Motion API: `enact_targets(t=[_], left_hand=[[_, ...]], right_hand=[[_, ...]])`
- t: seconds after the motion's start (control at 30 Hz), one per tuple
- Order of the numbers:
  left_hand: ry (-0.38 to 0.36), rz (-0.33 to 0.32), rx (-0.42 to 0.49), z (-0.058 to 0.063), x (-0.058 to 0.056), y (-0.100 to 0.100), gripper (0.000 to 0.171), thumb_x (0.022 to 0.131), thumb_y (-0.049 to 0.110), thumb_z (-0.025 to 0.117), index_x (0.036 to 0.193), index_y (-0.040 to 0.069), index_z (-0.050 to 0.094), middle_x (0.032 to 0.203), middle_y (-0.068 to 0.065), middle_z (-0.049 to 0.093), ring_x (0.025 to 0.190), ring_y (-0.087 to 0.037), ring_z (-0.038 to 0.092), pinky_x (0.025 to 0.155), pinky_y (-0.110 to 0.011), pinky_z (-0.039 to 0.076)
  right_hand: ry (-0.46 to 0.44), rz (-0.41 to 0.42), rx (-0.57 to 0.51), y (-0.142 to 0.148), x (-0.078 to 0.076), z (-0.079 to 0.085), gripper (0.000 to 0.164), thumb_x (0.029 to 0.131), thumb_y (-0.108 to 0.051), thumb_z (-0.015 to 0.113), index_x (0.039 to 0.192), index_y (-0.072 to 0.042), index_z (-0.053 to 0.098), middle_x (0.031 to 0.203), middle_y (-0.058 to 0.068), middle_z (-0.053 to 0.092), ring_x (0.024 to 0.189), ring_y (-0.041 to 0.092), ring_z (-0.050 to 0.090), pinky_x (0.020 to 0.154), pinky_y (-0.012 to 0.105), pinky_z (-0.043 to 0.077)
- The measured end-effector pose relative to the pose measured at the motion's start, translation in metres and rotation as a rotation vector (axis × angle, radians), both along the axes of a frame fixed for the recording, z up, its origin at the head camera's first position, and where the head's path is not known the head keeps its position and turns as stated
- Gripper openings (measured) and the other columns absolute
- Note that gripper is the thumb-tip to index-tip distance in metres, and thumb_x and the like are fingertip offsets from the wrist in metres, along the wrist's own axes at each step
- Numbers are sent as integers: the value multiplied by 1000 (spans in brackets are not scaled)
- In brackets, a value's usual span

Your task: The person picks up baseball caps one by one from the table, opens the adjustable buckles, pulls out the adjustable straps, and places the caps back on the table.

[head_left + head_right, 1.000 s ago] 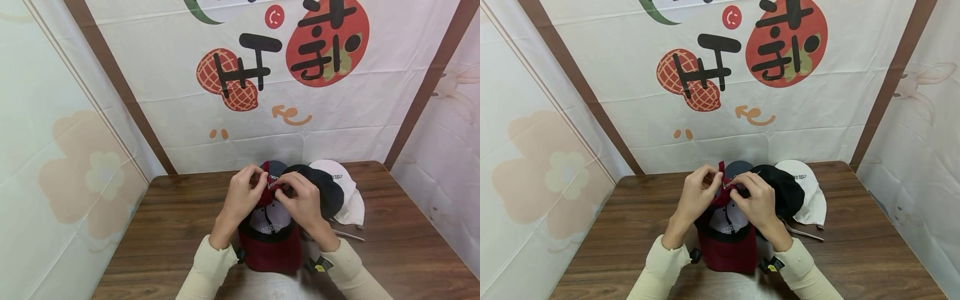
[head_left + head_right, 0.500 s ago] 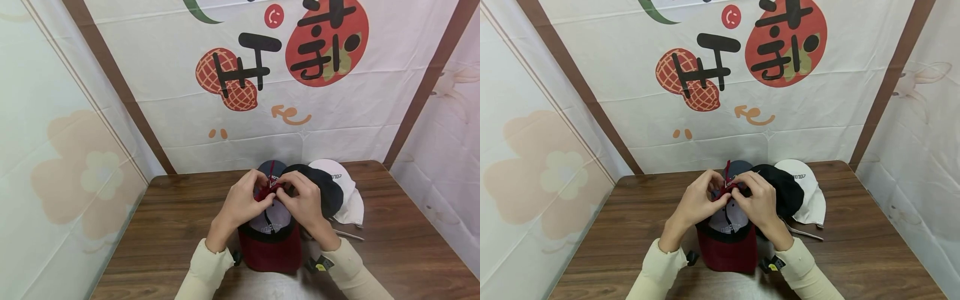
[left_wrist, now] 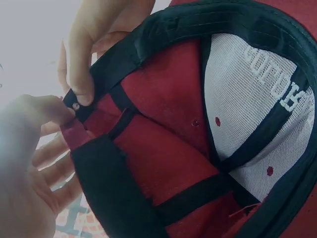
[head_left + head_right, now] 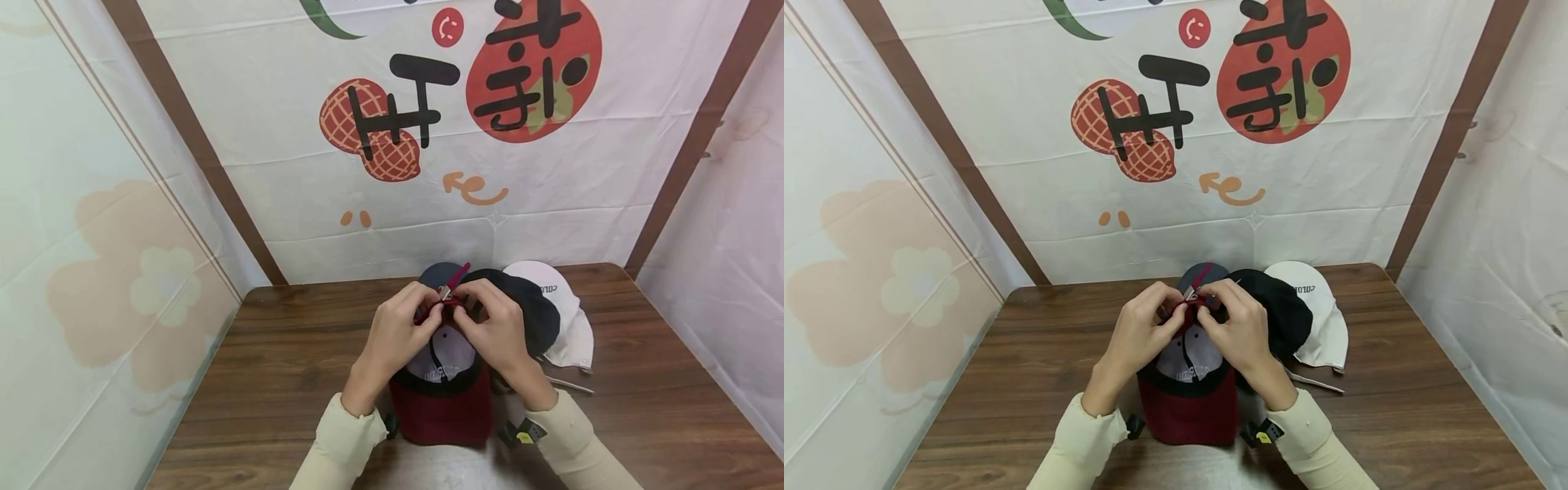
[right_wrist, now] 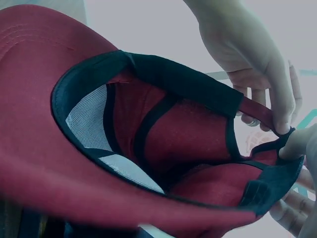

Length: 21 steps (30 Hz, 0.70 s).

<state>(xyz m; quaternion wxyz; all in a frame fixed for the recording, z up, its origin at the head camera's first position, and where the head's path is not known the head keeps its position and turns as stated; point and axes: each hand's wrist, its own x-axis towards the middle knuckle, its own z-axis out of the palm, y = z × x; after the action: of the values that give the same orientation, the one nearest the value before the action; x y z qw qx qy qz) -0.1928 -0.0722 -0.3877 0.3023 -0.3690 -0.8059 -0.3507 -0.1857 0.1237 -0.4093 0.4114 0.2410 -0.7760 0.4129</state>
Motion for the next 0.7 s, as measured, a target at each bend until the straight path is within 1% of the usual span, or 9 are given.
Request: enact_targets(t=[0.1,0.2,0.33,0.43,0.5,0.7], left_hand=[[45,11,9,0,-1,2,8,96,3,72,101,9,72,89,-1,66,69,-10,57,61,-19,47],[76,21,11,2,0,3,7,95,3,73,100,8,73,89,-2,66,68,-10,56,60,-19,47],[101,26,15,3,2,3,6,94,3,75,98,7,74,91,-3,67,68,-11,56,60,-20,47],[112,18,23,4,3,1,6,94,1,75,97,7,74,93,-4,68,69,-10,57,61,-20,48],[112,12,29,4,4,0,6,95,1,74,96,7,74,93,-3,67,69,-10,56,61,-19,48],[101,8,38,3,5,-2,8,95,1,73,95,8,74,92,-2,67,69,-9,56,62,-18,48]], right_hand=[[21,-1,27,-1,0,1,17,86,0,78,99,-10,77,93,3,72,67,13,61,55,23,45],[50,-1,50,-2,1,2,13,86,-3,81,97,-9,79,96,4,74,68,14,63,55,23,46],[89,2,56,-3,2,2,4,91,-9,79,94,-7,81,95,5,75,70,15,66,58,25,49],[115,7,52,-3,2,2,8,94,-14,76,91,-8,81,93,4,74,71,14,67,60,25,52],[124,7,50,-4,2,2,10,95,-15,75,90,-9,81,91,4,74,71,14,68,61,25,53],[123,-4,53,-6,3,2,17,98,-21,72,89,-10,81,90,3,73,70,13,68,60,27,54]])
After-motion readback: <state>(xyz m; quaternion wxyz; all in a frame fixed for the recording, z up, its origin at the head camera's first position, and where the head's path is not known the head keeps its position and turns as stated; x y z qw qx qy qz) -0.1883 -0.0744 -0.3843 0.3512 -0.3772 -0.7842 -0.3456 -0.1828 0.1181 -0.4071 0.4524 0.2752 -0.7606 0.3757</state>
